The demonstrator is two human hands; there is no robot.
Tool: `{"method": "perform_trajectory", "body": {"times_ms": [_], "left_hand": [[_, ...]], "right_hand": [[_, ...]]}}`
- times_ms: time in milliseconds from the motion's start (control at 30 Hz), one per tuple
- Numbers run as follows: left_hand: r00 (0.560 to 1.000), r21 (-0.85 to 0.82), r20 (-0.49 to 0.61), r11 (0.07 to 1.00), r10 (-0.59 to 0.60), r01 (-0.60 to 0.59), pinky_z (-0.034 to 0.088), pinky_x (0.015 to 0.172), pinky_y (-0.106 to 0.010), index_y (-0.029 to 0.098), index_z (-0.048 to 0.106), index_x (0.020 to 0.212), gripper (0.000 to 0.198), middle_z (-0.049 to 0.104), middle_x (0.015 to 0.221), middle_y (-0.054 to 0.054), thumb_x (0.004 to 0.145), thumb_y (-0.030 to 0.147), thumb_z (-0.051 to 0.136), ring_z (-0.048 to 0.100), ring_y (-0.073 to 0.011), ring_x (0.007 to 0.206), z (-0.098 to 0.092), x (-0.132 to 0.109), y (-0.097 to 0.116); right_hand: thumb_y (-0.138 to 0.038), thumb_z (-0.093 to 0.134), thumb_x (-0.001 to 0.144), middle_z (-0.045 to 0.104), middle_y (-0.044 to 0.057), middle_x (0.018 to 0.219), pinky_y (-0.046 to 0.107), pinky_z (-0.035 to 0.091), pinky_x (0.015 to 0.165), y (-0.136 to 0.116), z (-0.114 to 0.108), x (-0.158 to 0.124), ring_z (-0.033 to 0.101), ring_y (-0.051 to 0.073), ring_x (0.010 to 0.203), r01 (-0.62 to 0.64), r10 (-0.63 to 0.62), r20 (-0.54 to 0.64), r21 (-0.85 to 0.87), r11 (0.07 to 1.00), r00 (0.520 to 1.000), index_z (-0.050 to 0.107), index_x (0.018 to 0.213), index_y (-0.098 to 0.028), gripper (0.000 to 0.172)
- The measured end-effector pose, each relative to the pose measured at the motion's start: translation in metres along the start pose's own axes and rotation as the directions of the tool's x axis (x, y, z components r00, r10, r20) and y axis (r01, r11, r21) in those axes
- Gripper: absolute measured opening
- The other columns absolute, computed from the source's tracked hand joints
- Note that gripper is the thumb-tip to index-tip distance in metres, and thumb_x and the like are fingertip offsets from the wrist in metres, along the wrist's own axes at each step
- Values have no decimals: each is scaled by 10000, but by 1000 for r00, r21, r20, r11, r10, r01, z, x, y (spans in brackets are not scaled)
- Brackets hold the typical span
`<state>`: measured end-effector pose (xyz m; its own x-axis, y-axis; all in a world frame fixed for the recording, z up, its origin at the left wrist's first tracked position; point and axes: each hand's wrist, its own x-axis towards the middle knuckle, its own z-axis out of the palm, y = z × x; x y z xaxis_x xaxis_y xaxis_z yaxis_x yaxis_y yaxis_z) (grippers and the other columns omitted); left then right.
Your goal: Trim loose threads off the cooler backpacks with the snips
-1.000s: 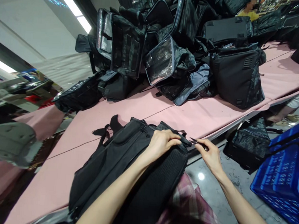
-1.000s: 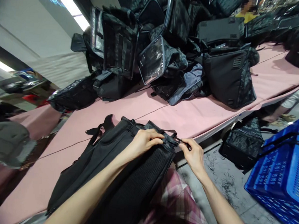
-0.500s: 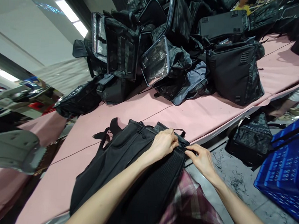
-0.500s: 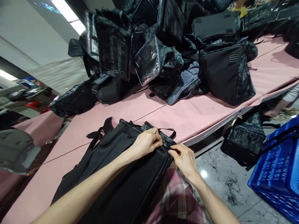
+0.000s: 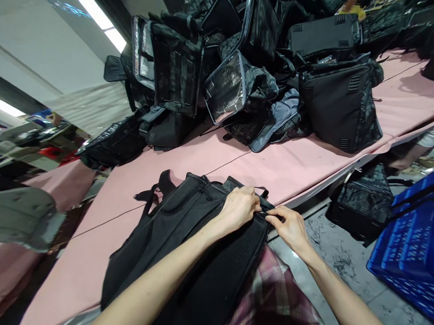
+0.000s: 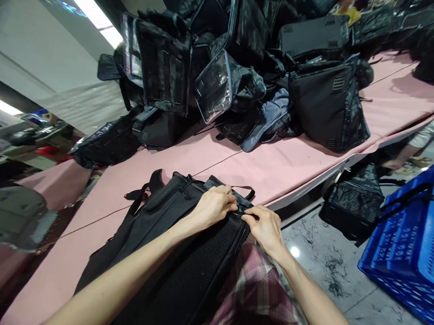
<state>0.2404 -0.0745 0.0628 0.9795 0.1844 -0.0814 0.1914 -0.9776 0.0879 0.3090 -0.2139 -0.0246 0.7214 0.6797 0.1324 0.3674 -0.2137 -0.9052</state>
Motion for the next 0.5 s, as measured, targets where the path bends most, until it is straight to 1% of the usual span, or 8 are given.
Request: {"method": "perform_trajectory", "body": {"times_ms": [133, 200, 267, 333, 400, 433, 467, 500], "left_hand": [[996, -297, -34, 952, -82, 68, 418, 738, -265, 164, 646, 744, 262, 570, 806, -39, 845, 279, 434, 552, -158, 782, -9, 3, -15], [981, -417, -73, 899, -182, 136, 421, 811, -280, 145, 639, 894, 346, 593, 929, -72, 880, 324, 343, 561, -176, 897, -15, 6, -26], [945, -394, -60, 878, -320, 273, 387, 904, -361, 115, 548, 1131, 433, 559, 1111, -132, 871, 398, 349, 521, -235, 1052, -15, 11, -32], [920, -289, 11, 880, -391, 377, 346, 937, -464, 122, 421, 1281, 606, 507, 1205, -172, 786, 464, 491, 482, -307, 1115, -9, 17, -29], [932, -292, 71, 886, -355, 360, 364, 914, -479, 148, 376, 1322, 738, 537, 1158, -160, 679, 405, 632, 514, -315, 1064, -4, 23, -19], [946, -383, 73, 867, -315, 318, 401, 883, -441, 160, 374, 1325, 747, 555, 1124, -140, 658, 347, 653, 549, -283, 1000, -5, 24, -15], [956, -524, 53, 807, -288, 272, 440, 832, -384, 171, 371, 1328, 738, 564, 1104, -120, 655, 293, 647, 578, -234, 916, -8, 23, -12], [957, -683, 12, 697, -291, 220, 467, 766, -324, 182, 368, 1330, 721, 562, 1103, -105, 662, 258, 629, 589, -182, 829, -15, 18, -12]], "right_hand": [[-311, 609, 714, 690, 14, 786, 286, 428, 695, 13, -2, 2, 612, 185, 750, -102, 102, 10, 228, 968, 995, 692, 754, -215, 133], [-339, 618, 697, 689, 26, 782, 296, 439, 709, 23, -6, 2, 609, 189, 751, -108, 130, -40, 351, 930, 991, 686, 755, -197, 168], [-373, 643, 669, 687, 36, 800, 307, 447, 726, 34, -10, 0, 603, 192, 762, -108, 176, -119, 438, 892, 977, 681, 783, -185, 223], [-398, 665, 643, 684, 41, 812, 317, 450, 737, 43, -13, -4, 598, 194, 770, -126, 237, -174, 487, 864, 956, 677, 806, -179, 273], [-417, 669, 635, 680, 45, 798, 325, 454, 736, 50, -13, -9, 595, 195, 762, -154, 289, -199, 506, 849, 936, 671, 802, -173, 296], [-425, 666, 636, 678, 47, 796, 329, 455, 739, 52, -12, -12, 594, 196, 764, -162, 303, -207, 509, 845, 930, 668, 801, -171, 303], [-432, 662, 638, 677, 50, 800, 333, 456, 747, 54, -11, -13, 595, 198, 772, -163, 310, -216, 512, 844, 926, 663, 799, -168, 309], [-435, 661, 638, 677, 53, 817, 339, 455, 761, 54, -9, -14, 596, 201, 789, -158, 306, -220, 508, 846, 926, 659, 808, -166, 318]]}}
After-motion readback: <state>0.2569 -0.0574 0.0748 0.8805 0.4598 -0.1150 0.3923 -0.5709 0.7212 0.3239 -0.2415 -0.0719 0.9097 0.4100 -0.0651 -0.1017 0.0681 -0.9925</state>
